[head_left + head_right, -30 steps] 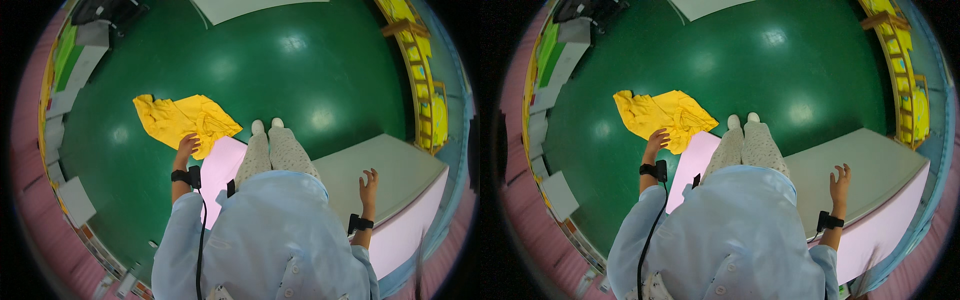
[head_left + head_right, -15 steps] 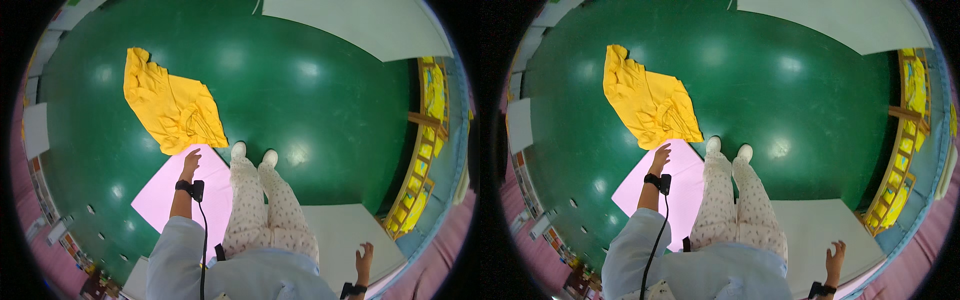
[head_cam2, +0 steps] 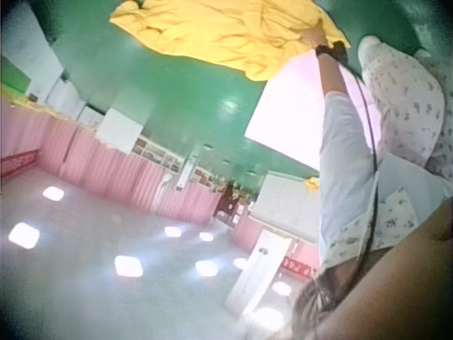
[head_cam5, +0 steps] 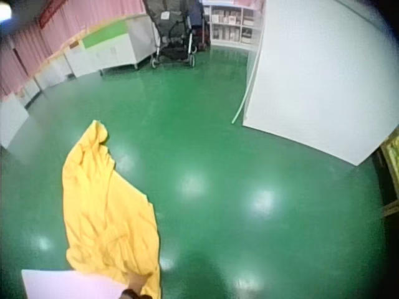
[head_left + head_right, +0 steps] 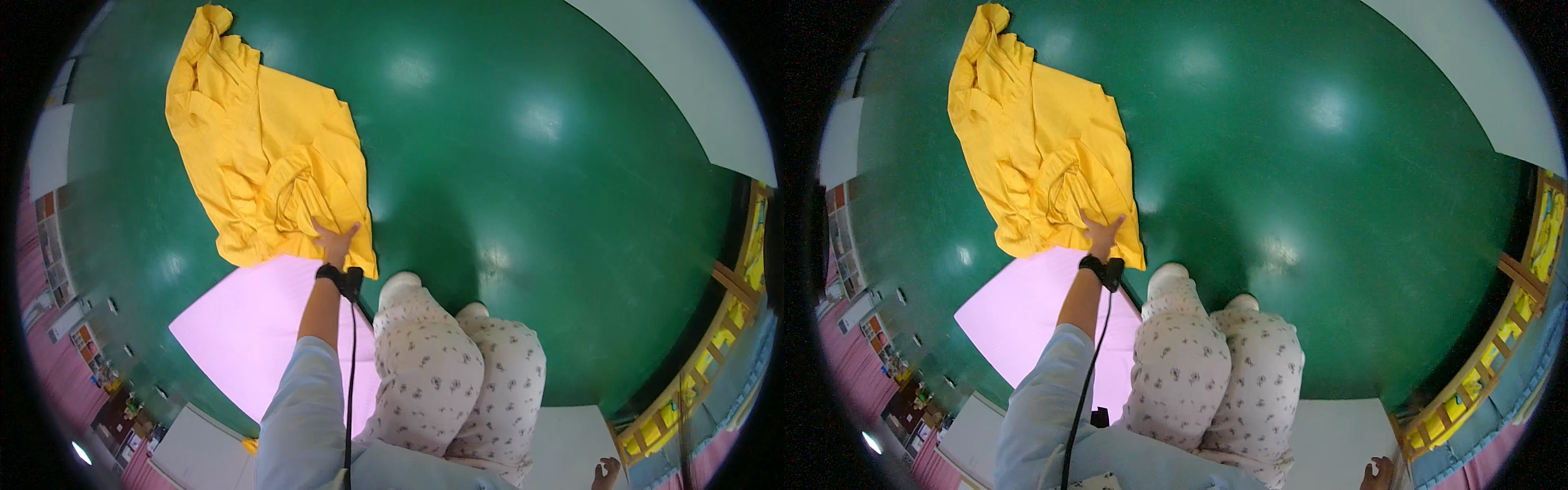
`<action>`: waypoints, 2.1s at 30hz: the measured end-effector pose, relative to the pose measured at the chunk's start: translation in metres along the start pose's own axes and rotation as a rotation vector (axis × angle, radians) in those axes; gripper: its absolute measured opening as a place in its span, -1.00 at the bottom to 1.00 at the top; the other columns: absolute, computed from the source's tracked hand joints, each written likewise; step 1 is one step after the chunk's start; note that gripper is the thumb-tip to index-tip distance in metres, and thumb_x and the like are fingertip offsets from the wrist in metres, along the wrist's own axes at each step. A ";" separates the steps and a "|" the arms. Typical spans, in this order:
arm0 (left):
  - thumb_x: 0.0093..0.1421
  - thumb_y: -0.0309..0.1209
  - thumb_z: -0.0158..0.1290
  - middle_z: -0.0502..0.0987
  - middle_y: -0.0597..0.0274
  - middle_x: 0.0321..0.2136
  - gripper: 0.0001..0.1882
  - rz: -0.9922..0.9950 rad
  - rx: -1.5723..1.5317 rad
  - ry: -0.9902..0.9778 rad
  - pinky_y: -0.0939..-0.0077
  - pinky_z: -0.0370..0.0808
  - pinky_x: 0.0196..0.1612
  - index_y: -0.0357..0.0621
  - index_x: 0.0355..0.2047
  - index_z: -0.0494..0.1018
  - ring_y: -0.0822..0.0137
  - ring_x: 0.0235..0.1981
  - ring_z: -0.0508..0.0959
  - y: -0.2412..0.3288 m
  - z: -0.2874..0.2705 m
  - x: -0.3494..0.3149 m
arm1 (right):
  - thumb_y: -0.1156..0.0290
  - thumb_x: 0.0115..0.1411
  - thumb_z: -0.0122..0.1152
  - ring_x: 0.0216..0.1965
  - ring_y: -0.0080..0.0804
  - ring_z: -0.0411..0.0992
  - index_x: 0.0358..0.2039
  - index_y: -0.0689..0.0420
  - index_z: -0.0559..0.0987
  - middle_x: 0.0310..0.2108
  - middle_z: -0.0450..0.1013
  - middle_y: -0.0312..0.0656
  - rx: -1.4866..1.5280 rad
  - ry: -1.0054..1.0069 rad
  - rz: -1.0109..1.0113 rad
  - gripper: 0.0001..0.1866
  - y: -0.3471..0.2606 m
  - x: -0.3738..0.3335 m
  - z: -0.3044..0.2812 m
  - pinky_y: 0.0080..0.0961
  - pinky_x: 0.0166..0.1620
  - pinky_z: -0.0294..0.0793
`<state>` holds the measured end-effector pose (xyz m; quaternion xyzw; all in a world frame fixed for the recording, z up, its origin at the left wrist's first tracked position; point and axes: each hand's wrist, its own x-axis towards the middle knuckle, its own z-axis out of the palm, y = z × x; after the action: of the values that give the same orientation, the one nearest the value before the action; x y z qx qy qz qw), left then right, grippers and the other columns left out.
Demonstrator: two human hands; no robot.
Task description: The person picks up pink and yellow cloth pieces from the floor and spreads them over several white cabinets in a room.
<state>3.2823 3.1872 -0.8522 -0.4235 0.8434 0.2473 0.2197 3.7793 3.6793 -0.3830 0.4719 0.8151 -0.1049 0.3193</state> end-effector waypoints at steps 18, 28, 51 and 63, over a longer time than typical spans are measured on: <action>-0.32 -0.69 -0.20 0.36 0.00 -0.09 -0.27 0.317 -0.683 -1.542 0.28 0.43 -0.08 -0.27 0.03 0.18 0.11 -0.11 0.42 0.326 -0.463 -0.414 | 0.61 -0.09 0.09 -0.05 0.04 0.21 -0.18 0.22 0.36 -0.10 0.25 0.05 0.270 0.286 -0.285 -0.63 -0.079 -0.159 -0.195 -0.24 0.00 0.21; -0.30 -0.76 0.01 0.35 0.21 -0.05 -0.35 1.190 0.383 -1.800 0.55 0.25 0.04 -0.29 -0.06 0.32 0.37 -0.05 0.34 0.360 -0.639 -0.699 | 0.63 -0.23 0.25 0.10 -0.05 0.11 0.07 0.16 0.21 0.08 0.12 0.00 0.637 1.001 -0.506 -0.24 -0.167 -0.301 -0.355 -0.28 0.11 0.13; -0.15 -0.67 -0.02 0.46 0.05 -0.30 -0.58 2.651 0.138 -0.829 0.29 0.39 -0.24 -0.13 -0.21 0.36 0.05 -0.29 0.44 0.308 -0.550 -0.861 | 0.51 -0.08 0.17 -0.46 -0.33 0.46 -0.43 0.24 0.57 -0.49 0.49 -0.07 0.965 0.962 -0.424 -0.84 -0.075 -0.375 -0.442 -0.53 -0.34 0.40; 0.10 -0.38 -0.01 0.48 0.19 -0.40 -0.74 1.931 -0.026 -1.673 0.43 0.37 -0.29 -0.38 -0.32 0.32 0.22 -0.34 0.47 0.275 -0.389 -0.926 | 0.60 -0.15 0.22 -0.45 -0.37 0.43 -0.47 0.23 0.53 -0.48 0.46 -0.20 0.737 1.616 -0.147 -0.84 0.071 -0.429 -0.435 -0.60 -0.33 0.40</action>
<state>3.4974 3.6557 0.0524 0.6406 0.4101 0.5040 0.4092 3.8062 3.6213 0.2290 0.4211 0.7340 -0.0156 -0.5327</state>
